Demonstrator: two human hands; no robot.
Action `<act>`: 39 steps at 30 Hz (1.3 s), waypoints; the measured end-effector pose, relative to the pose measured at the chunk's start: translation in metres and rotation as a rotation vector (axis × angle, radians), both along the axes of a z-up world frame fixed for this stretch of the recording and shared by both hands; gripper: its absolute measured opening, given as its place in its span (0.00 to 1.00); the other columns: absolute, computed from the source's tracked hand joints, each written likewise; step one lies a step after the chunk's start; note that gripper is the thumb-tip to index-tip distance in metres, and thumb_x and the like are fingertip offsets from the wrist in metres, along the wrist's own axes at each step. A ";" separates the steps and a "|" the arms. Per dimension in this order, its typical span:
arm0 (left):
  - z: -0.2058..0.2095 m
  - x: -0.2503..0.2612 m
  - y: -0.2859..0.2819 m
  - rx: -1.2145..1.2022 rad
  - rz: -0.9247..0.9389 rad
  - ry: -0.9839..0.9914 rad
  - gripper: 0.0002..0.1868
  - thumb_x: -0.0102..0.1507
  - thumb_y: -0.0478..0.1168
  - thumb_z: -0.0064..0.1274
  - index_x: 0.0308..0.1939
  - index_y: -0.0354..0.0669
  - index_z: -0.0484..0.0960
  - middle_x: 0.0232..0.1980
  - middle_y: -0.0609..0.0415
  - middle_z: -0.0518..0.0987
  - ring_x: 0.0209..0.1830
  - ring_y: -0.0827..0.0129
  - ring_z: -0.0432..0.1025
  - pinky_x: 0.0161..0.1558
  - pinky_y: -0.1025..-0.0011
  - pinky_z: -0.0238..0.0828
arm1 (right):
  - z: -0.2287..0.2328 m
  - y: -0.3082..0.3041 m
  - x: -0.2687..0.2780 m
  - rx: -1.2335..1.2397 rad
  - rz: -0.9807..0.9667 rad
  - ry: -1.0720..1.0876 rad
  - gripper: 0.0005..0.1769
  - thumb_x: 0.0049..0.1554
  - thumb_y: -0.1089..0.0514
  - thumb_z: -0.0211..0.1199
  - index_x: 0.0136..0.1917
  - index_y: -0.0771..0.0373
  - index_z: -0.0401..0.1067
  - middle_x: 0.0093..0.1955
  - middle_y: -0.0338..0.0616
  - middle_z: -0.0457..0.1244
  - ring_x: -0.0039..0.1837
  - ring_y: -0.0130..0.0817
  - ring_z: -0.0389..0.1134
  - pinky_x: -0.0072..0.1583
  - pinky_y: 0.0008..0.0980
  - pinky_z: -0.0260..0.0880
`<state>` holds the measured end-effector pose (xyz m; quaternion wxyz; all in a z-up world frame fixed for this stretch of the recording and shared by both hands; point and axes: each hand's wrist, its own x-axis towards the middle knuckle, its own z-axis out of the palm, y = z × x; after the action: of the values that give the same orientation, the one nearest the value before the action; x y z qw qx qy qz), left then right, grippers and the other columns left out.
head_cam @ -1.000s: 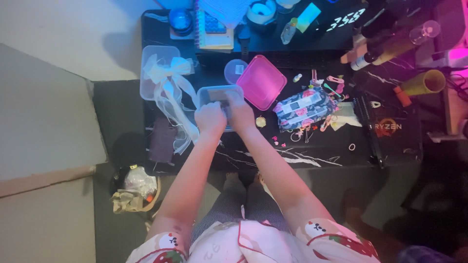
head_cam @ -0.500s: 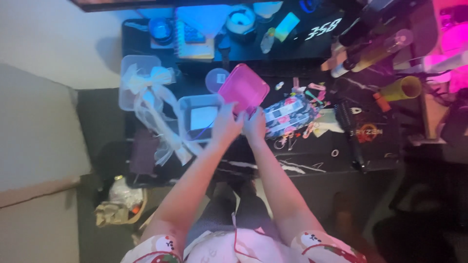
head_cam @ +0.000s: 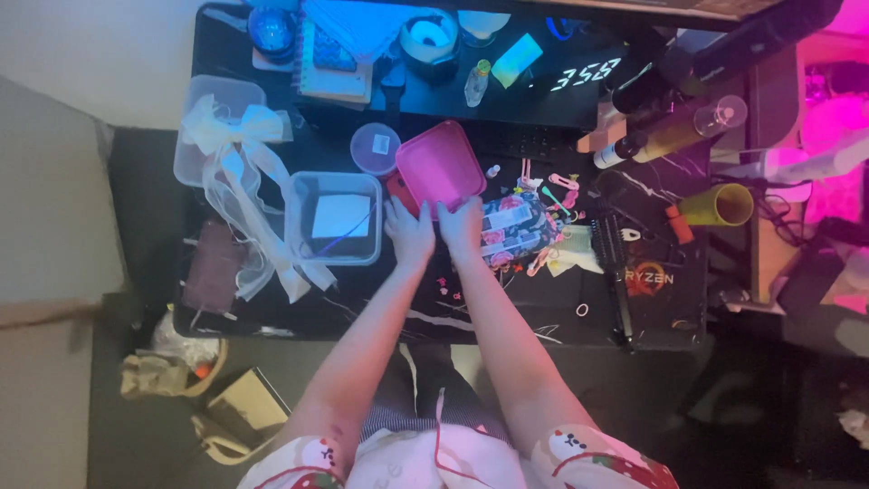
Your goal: Organizing stickers and small craft supplies into plastic containers on a desk
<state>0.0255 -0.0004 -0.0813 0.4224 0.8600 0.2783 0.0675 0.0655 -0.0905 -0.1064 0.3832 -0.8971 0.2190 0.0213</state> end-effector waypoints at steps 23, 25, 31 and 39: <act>0.007 0.017 -0.005 -0.425 0.217 -0.018 0.31 0.52 0.58 0.63 0.51 0.44 0.77 0.49 0.44 0.79 0.56 0.55 0.71 0.57 0.61 0.67 | 0.063 -0.009 -0.013 0.143 0.383 -0.254 0.15 0.59 0.48 0.56 0.52 0.60 0.70 0.44 0.56 0.61 0.53 0.59 0.64 0.56 0.47 0.65; 0.041 0.011 -0.006 -0.517 0.153 -0.133 0.30 0.54 0.53 0.65 0.56 0.47 0.75 0.52 0.46 0.78 0.58 0.58 0.70 0.58 0.63 0.67 | 0.093 -0.004 -0.019 0.210 0.353 -0.279 0.18 0.62 0.47 0.52 0.53 0.63 0.70 0.45 0.62 0.62 0.53 0.63 0.63 0.56 0.50 0.64; 0.153 -0.012 -0.015 -0.758 0.091 -0.228 0.28 0.67 0.54 0.45 0.65 0.42 0.66 0.67 0.40 0.66 0.71 0.54 0.55 0.70 0.59 0.49 | 0.162 0.011 -0.039 0.415 0.260 -0.214 0.24 0.64 0.38 0.41 0.59 0.55 0.66 0.51 0.64 0.64 0.58 0.66 0.62 0.58 0.56 0.61; 0.149 -0.004 -0.017 -0.542 0.052 -0.186 0.27 0.68 0.56 0.39 0.67 0.50 0.65 0.64 0.41 0.68 0.67 0.49 0.59 0.69 0.59 0.50 | 0.182 0.017 -0.047 0.362 0.192 -0.318 0.22 0.63 0.40 0.48 0.60 0.57 0.64 0.48 0.61 0.64 0.55 0.63 0.64 0.56 0.54 0.63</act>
<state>0.0220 -0.0177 0.0679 0.6585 0.6985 0.2683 0.0800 0.0182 -0.0733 0.0751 0.5633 -0.8227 0.0624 -0.0447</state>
